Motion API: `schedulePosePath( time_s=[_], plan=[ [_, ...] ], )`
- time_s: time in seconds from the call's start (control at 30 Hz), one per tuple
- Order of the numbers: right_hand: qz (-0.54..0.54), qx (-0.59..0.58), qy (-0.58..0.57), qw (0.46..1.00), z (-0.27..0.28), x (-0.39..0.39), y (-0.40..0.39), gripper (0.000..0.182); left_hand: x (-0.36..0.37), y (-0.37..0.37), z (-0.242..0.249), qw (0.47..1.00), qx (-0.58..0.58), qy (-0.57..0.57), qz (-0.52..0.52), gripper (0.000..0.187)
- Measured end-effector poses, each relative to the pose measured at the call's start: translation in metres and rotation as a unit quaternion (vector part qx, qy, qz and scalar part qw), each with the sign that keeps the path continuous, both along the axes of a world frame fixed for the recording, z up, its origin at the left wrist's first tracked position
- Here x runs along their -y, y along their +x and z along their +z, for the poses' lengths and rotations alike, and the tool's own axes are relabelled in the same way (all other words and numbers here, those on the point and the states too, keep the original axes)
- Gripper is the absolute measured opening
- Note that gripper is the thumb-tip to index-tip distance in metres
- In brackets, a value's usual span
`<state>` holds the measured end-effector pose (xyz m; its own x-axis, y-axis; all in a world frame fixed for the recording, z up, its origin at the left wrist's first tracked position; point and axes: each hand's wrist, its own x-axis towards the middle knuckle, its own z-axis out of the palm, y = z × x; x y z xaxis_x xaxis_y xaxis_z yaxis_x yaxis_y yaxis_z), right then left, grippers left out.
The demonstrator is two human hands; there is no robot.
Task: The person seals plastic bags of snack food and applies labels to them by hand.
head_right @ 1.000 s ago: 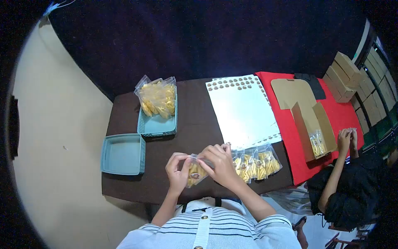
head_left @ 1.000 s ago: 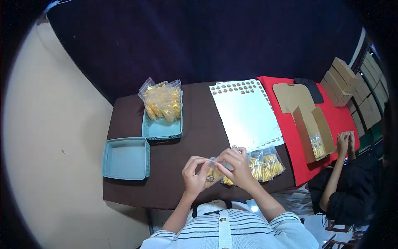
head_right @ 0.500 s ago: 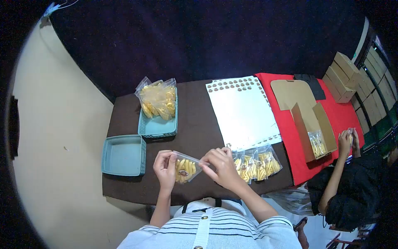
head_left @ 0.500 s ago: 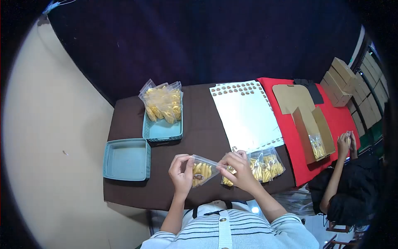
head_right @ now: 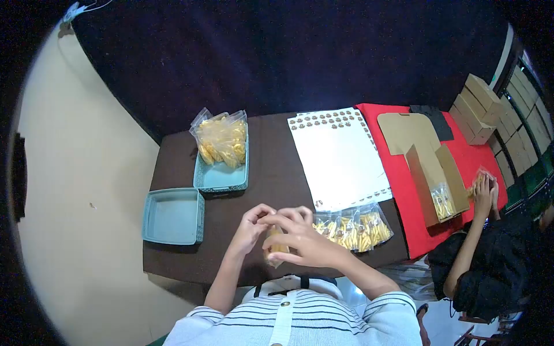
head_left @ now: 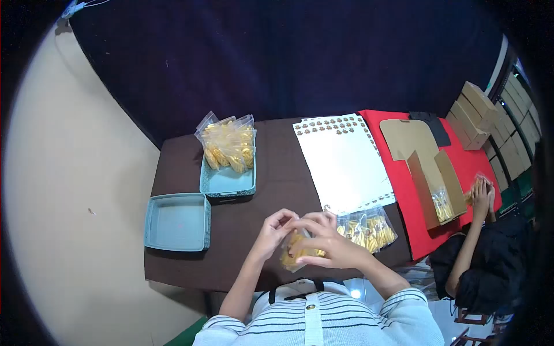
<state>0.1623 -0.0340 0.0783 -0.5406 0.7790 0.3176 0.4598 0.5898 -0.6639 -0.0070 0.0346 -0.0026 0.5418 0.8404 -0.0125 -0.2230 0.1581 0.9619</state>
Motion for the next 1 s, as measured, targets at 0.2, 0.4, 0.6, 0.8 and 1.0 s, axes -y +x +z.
schedulePosePath(
  time_s=[0.2, 0.4, 0.6, 0.8, 1.0],
  plan=[
    [0.058, -0.075, -0.048, 0.994, 0.002, -0.009, 0.003, 0.041, -0.010, -0.003, -0.001, 0.991, 0.041, -0.081, -0.095, 0.005],
    [0.051, -0.039, -0.015, 0.998, 0.010, -0.009, 0.009, 0.025, -0.010, 0.001, -0.010, 0.972, 0.061, -0.122, -0.190, 0.018],
    [-0.099, -0.009, 0.047, 0.994, 0.004, -0.013, 0.004, 0.008, -0.001, -0.007, 0.017, 0.995, -0.005, 0.070, 0.071, 0.023],
    [-0.140, -0.037, 0.058, 0.988, -0.006, -0.022, -0.004, 0.009, 0.019, -0.006, 0.030, 0.935, -0.118, 0.303, 0.139, 0.009],
    [-0.155, -0.138, 0.018, 0.978, -0.021, -0.028, -0.017, 0.013, 0.025, 0.010, 0.016, 0.903, -0.121, 0.317, 0.263, 0.008]
  ],
)
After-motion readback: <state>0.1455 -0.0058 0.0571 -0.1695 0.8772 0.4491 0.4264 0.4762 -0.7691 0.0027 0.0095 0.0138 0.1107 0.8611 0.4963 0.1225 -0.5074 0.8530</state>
